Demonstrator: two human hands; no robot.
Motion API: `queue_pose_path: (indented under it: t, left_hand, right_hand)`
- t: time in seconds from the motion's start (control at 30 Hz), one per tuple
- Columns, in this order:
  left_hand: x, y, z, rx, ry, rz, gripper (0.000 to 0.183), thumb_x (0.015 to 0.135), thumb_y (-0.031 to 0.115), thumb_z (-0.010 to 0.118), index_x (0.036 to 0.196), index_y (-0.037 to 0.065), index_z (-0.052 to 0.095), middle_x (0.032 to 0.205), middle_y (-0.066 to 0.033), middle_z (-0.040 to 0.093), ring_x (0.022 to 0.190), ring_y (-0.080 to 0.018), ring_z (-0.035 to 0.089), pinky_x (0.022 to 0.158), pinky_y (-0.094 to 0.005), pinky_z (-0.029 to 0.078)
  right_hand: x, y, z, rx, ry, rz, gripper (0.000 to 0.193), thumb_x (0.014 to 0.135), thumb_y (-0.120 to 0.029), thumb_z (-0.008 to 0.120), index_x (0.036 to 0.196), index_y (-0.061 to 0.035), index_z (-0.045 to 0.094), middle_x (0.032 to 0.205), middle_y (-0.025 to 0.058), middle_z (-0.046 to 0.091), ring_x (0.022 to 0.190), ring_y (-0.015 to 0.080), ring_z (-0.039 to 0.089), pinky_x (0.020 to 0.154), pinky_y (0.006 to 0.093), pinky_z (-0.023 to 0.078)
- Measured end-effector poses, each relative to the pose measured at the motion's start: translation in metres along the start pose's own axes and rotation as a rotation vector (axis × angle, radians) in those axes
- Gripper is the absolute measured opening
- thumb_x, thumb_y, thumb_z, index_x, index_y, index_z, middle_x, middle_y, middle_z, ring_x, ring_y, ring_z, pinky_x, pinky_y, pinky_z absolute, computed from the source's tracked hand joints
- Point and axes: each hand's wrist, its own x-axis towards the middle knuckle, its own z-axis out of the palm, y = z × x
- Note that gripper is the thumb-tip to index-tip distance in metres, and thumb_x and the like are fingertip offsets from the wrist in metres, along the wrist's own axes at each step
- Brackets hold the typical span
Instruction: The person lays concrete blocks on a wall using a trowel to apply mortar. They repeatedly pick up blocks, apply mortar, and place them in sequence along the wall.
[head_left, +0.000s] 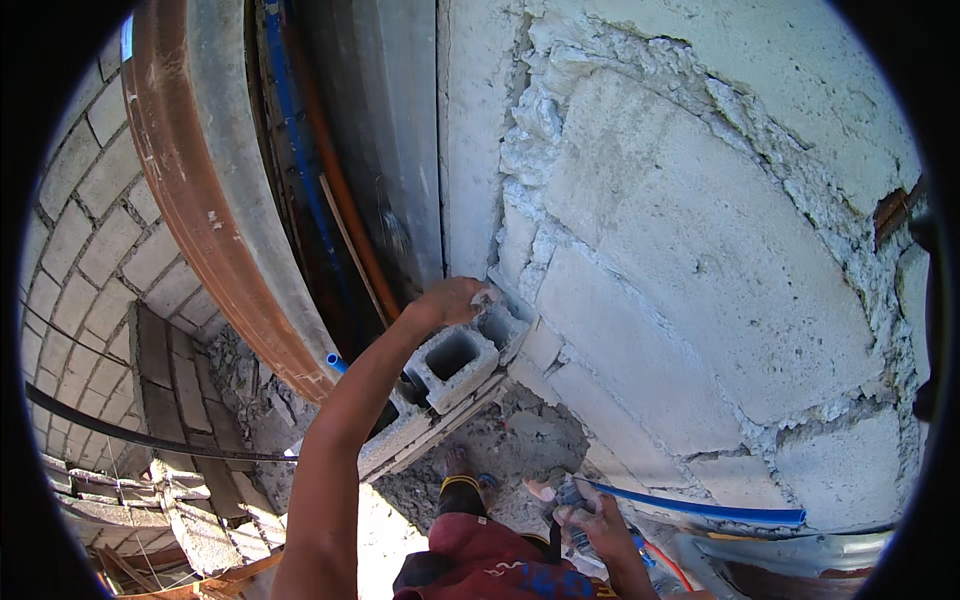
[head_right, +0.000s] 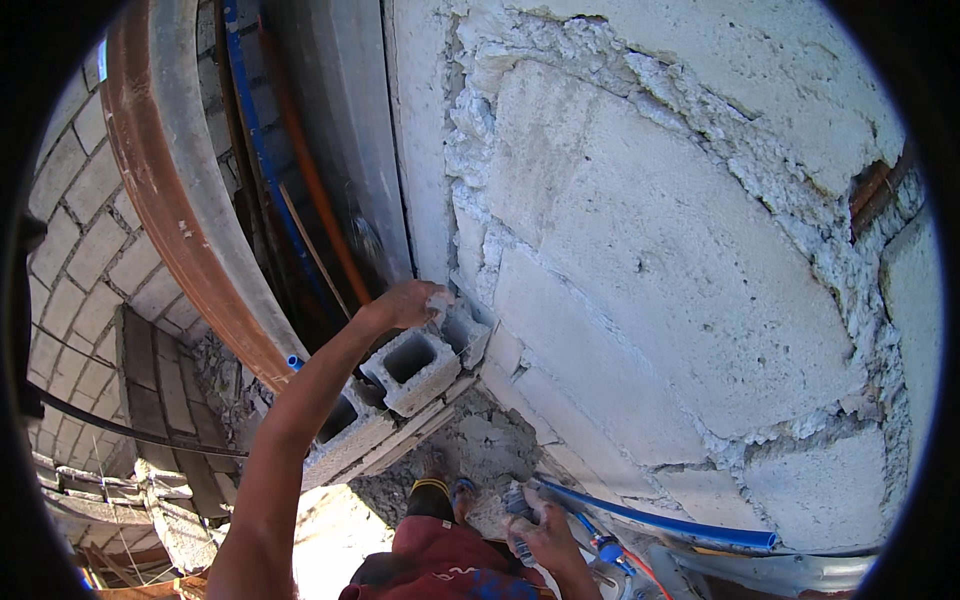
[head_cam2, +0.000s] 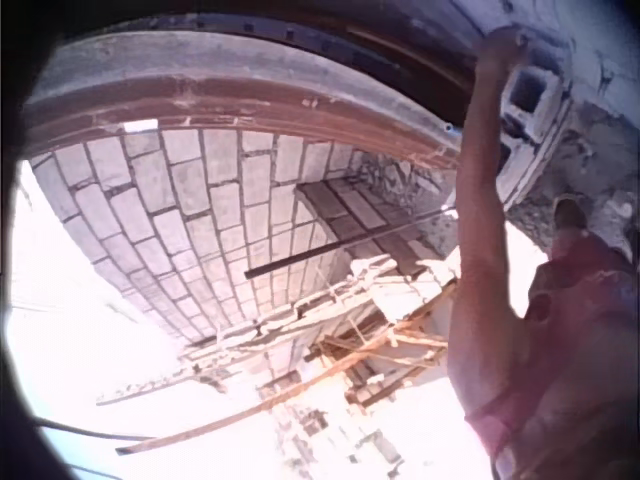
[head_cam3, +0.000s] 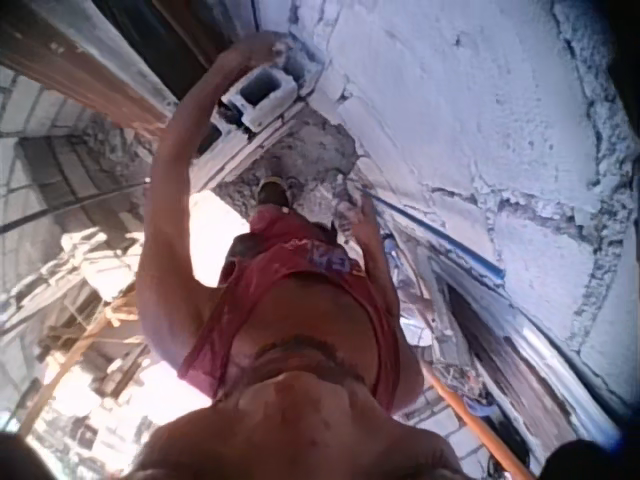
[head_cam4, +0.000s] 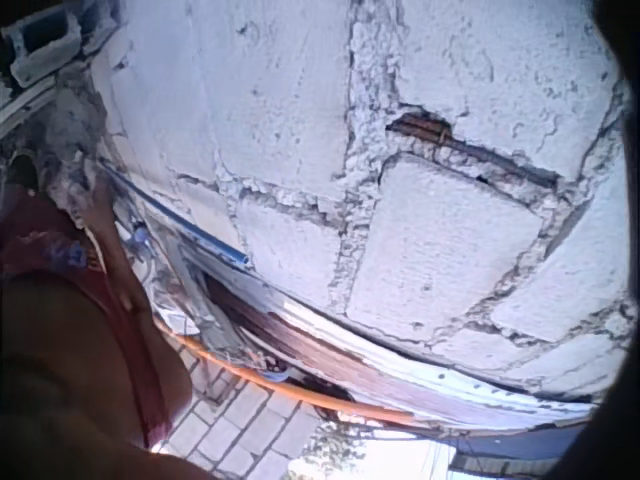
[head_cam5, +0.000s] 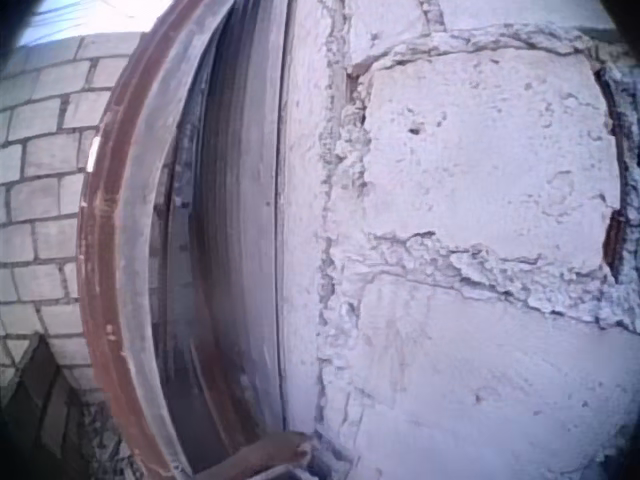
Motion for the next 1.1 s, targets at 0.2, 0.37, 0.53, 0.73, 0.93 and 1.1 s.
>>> queue_pose_path:
  t: [0.2,0.37,0.53,0.73,0.93,1.1]
  left_hand:
    - [0.056,-0.014,0.012,0.187,-0.330,0.271,0.049,0.082,0.022,0.072,0.129,0.013,0.059,0.112,-0.0191,0.067,0.105,-0.0371,0.063,0.093,-0.0450,0.049]
    - [0.072,-0.025,0.023,0.189,-0.385,0.254,0.053,0.075,0.020,0.076,0.126,0.013,0.062,0.101,-0.0201,0.069,0.098,-0.0383,0.066,0.088,-0.0446,0.052]
    - [0.077,-0.047,0.038,-0.023,-0.316,0.262,0.049,0.070,0.014,0.078,0.117,0.004,0.066,0.102,-0.0219,0.068,0.099,-0.0372,0.065,0.089,-0.0416,0.053]
    - [0.085,-0.063,0.054,-0.056,-0.379,0.382,0.044,0.068,0.010,0.073,0.111,0.002,0.068,0.088,-0.0237,0.068,0.087,-0.0383,0.067,0.081,-0.0418,0.054]
    - [0.098,-0.061,0.049,-0.094,-0.402,0.425,0.038,0.066,0.010,0.073,0.102,-0.001,0.070,0.084,-0.0233,0.069,0.087,-0.0369,0.068,0.079,-0.0407,0.055]
    - [0.091,-0.062,0.039,-0.123,-0.427,0.356,0.026,0.064,0.008,0.071,0.088,-0.004,0.071,0.081,-0.0234,0.069,0.081,-0.0361,0.069,0.077,-0.0402,0.056]
  right_hand:
    - [0.011,-0.064,0.009,0.052,0.203,0.065,0.033,0.086,-0.008,0.062,0.112,0.0088,0.053,0.071,0.0033,0.057,0.054,0.0104,0.053,0.049,0.0262,0.043]
    - [0.042,-0.112,0.035,0.085,0.195,0.138,0.038,0.085,-0.012,0.061,0.119,0.0052,0.054,0.075,0.0058,0.059,0.055,0.0121,0.055,0.049,0.0260,0.043]
    - [0.076,-0.151,0.053,0.169,0.211,0.241,0.034,0.087,-0.015,0.061,0.116,0.0011,0.055,0.079,0.0048,0.058,0.055,0.0126,0.056,0.049,0.0256,0.043]
    - [0.104,-0.194,0.066,0.041,0.210,0.297,0.025,0.088,-0.017,0.060,0.105,0.0008,0.057,0.080,0.0059,0.059,0.056,0.0131,0.056,0.049,0.0264,0.044]
    - [0.146,-0.231,0.071,-0.127,0.119,0.384,0.025,0.091,-0.019,0.060,0.106,-0.0003,0.057,0.085,0.0075,0.060,0.056,0.0139,0.056,0.047,0.0284,0.047]
    - [0.177,-0.248,0.078,-0.092,0.201,0.591,0.026,0.094,-0.020,0.059,0.110,0.0006,0.055,0.085,0.0093,0.058,0.056,0.0153,0.056,0.045,0.0329,0.051]
